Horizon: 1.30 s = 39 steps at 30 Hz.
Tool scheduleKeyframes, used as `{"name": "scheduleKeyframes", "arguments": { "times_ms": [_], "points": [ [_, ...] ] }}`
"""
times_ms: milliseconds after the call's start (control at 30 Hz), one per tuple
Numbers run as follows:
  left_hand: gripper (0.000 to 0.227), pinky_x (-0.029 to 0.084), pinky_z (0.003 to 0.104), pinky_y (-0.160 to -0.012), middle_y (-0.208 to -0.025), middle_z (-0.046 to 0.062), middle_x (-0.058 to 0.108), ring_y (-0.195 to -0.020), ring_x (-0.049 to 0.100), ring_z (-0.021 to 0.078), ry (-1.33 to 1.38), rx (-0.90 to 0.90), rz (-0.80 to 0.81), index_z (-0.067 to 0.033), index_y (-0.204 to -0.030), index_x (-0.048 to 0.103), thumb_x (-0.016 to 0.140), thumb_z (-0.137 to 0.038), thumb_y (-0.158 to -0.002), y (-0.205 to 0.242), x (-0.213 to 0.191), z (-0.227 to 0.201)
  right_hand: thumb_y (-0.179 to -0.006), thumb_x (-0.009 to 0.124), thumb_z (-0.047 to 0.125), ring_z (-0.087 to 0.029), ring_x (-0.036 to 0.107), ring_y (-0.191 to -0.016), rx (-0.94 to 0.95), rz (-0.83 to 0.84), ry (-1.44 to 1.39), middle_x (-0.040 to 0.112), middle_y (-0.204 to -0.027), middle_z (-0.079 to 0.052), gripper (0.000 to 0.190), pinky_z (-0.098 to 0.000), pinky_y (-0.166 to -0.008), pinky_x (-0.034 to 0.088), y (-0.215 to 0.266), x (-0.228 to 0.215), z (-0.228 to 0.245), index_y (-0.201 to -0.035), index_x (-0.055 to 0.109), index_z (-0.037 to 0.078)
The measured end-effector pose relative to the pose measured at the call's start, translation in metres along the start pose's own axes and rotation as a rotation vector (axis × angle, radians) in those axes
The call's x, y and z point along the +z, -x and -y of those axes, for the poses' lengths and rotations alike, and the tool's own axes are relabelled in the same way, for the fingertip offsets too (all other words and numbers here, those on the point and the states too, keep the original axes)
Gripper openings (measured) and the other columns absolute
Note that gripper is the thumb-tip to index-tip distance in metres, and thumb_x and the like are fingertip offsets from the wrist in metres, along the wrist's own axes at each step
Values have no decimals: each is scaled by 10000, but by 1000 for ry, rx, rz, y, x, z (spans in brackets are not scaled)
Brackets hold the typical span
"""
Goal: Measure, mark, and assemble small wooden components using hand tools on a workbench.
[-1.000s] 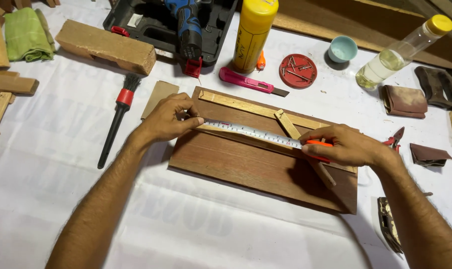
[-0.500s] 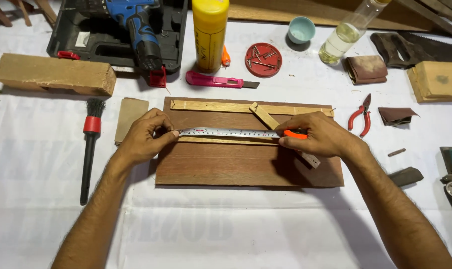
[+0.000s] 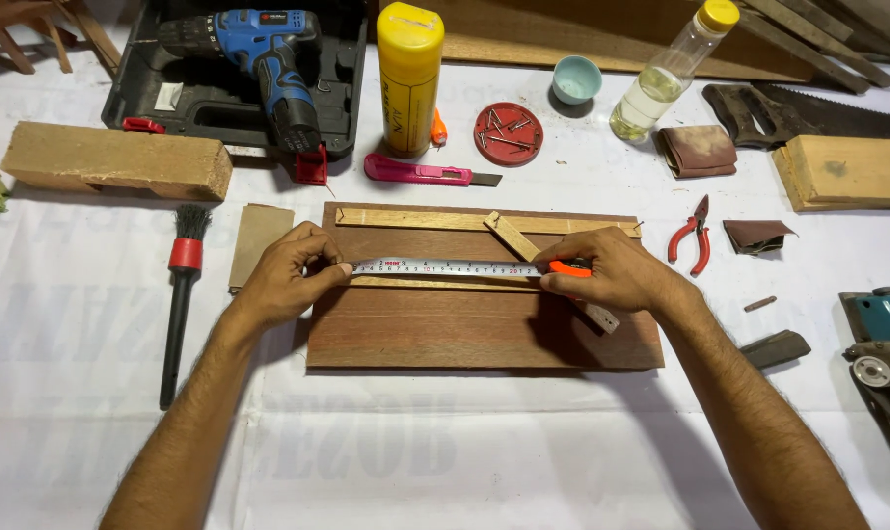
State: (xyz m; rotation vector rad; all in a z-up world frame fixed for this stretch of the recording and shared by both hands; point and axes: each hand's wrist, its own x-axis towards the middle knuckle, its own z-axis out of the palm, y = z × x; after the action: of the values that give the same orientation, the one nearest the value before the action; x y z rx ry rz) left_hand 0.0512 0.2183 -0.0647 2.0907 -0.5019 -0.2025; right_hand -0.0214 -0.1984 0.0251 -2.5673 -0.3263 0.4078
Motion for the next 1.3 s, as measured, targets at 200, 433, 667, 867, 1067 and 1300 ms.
{"name": "scheduleKeyframes", "arguments": {
  "times_ms": [200,433,667,867,1067,1300],
  "points": [
    [249,470,294,-661,-833,8,553,-756,537,124,-5,-36,-1,-74,-793,697,789,-298,-854,0,1,2,-847,720,407,-246,762,-990,0,11,-1,794,-1117,-86,417,-393,-924,592,-2,1,-4,-1157,791,136],
    [227,465,298,-659,-837,-7,560,-749,535,123,-7,-26,-33,-69,-775,710,781,-273,-841,0,3,-4,-844,712,434,-259,757,-1011,-23,-13,14,792,-1131,-86,435,-401,-931,581,0,4,-6,-1151,789,136],
    [207,516,380,-810,-898,41,630,-940,604,207,-154,309,-185,-55,-781,705,798,-234,-826,0,6,-84,-850,739,485,-307,714,-1033,-136,-198,93,755,-1112,-171,569,-435,-888,570,19,3,13,-1266,698,99],
    [186,507,426,-829,-907,82,661,-941,616,266,-153,621,-115,-61,-834,709,793,-227,-840,-24,73,-163,-791,796,466,-251,750,-844,-238,-273,-78,763,-937,-112,565,-377,-770,595,63,-25,46,-1158,690,49],
    [183,525,409,-781,-894,74,722,-849,640,258,-48,581,128,-87,-979,743,724,-249,-897,-51,160,-216,-761,867,490,-291,712,-829,-187,-346,108,724,-915,-138,572,-404,-727,568,108,-40,10,-1047,683,29],
    [224,510,429,-870,-901,92,703,-937,628,288,-200,777,164,-88,-1024,718,751,-265,-890,-94,260,-245,-673,916,474,-292,660,-947,6,-439,227,656,-1023,-142,651,-395,-814,554,152,-55,-97,-1141,720,67]
  ]
}}
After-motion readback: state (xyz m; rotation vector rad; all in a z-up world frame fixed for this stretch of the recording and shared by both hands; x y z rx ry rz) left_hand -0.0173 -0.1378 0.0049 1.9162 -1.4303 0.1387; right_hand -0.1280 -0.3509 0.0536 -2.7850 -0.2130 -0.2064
